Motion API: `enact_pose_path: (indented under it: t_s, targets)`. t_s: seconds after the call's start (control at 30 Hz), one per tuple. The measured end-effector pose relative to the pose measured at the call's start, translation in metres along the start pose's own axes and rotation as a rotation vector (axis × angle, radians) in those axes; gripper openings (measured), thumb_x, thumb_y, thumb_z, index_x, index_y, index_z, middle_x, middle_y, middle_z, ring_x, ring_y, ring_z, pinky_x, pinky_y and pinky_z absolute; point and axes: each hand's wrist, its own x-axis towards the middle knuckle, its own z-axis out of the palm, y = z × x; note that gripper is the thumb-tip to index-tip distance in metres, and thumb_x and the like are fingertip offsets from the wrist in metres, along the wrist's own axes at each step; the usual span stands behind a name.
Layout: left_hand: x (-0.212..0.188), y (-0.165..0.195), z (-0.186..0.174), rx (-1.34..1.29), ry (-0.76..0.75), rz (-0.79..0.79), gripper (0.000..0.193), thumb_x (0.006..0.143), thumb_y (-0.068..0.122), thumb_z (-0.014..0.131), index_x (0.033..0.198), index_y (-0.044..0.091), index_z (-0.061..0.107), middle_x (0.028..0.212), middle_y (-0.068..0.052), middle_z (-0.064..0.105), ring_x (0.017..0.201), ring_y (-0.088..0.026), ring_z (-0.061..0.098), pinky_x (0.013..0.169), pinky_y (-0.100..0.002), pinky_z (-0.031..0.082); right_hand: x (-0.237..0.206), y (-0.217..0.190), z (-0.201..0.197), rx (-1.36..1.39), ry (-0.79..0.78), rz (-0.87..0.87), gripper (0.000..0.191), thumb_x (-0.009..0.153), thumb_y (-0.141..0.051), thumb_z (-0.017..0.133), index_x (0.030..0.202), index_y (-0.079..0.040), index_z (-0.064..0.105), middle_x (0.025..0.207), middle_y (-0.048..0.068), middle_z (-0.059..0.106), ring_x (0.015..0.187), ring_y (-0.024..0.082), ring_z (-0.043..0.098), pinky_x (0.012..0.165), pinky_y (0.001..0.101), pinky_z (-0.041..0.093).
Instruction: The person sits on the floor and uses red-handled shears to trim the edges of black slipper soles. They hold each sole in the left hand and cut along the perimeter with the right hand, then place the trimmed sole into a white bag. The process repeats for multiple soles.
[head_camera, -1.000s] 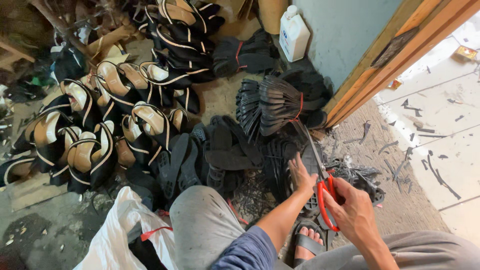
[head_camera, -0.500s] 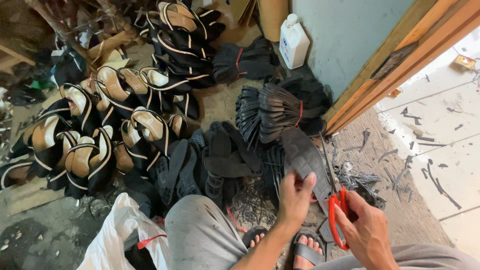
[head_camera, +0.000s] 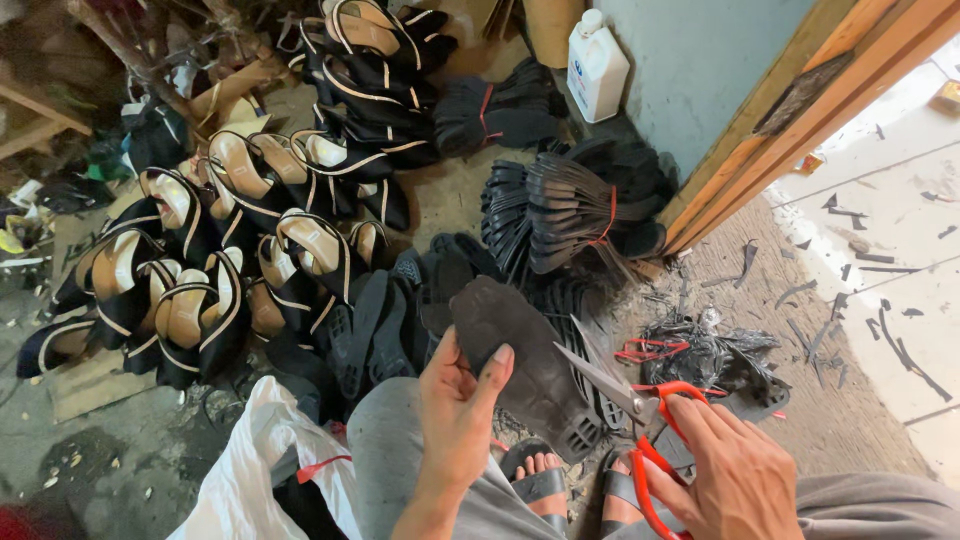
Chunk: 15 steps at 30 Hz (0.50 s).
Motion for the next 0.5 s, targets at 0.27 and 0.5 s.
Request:
enact_pose_path:
  t_s: [0.27,0.5]
  targets:
    - [-0.012,0.005,0.013,-0.008,-0.137,-0.034,0.030,0.098,0.010,0.068,0.125,-0.002,0.062,0.105,-0.002,0.070,0.090,-0.004,0.060,0.079,-0.022,0.050,0.012,-0.024,-0.020,0.008,0.011,-0.017,0.058,0.063,-0.047,0.083,0.105,-0.009,0.067,0.089,0.008,0.073,0.078,0.030,0.070,0.068,0.0399,0.053]
    - [-0.010,0.007,0.011,0.008,-0.143,-0.048,0.031,0.098,0.010,0.068,0.126,-0.003,0.062,0.106,-0.003,0.070,0.091,-0.005,0.061,0.081,-0.022,0.051,0.000,-0.003,-0.003,-0.026,-0.134,0.048,0.057,0.062,-0.053,0.092,0.100,-0.018,0.068,0.070,0.007,0.067,0.066,0.030,0.071,0.060,0.0434,0.052]
